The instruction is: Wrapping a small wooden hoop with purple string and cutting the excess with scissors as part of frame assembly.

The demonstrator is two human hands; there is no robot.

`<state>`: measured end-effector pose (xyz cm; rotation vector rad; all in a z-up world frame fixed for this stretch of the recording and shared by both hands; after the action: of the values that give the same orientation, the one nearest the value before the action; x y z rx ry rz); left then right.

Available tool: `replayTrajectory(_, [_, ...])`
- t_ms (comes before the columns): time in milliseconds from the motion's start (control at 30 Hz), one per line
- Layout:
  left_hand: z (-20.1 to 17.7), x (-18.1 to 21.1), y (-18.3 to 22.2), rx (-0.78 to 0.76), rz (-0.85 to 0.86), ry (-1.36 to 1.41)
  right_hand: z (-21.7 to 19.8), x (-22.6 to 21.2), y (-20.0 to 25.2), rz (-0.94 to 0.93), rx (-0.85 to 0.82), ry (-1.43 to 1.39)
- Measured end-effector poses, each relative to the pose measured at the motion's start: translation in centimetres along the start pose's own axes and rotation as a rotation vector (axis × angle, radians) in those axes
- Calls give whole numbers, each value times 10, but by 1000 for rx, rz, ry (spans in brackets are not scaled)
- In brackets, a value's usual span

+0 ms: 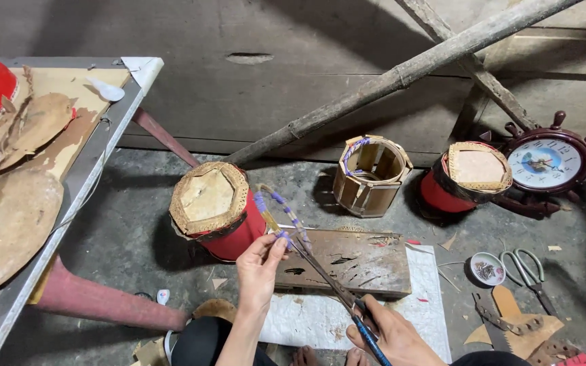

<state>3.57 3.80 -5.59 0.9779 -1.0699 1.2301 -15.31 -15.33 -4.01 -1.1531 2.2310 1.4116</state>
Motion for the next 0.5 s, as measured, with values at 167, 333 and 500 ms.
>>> replayTrajectory(167, [-4, -26, 0, -222, -21, -67, -4, -6, 0, 108, 79, 98])
replayTrajectory(333, [0, -45, 4, -205, -222, 2, -4, 1, -5, 36, 146, 177])
replayTrajectory(500, [8, -42, 12, -260, -200, 68, -1, 3, -7, 25, 185, 187])
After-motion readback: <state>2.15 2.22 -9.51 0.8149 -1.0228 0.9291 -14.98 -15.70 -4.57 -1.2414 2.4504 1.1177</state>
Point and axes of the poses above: each hand's wrist, its own y-axis away from the middle knuckle, its own z-axis out of the palm, x = y × z, the point moved 1 cm from there along -y, towards the middle knuckle, and after that the axes turned 7 degrees about z, right-handed, at the moved point
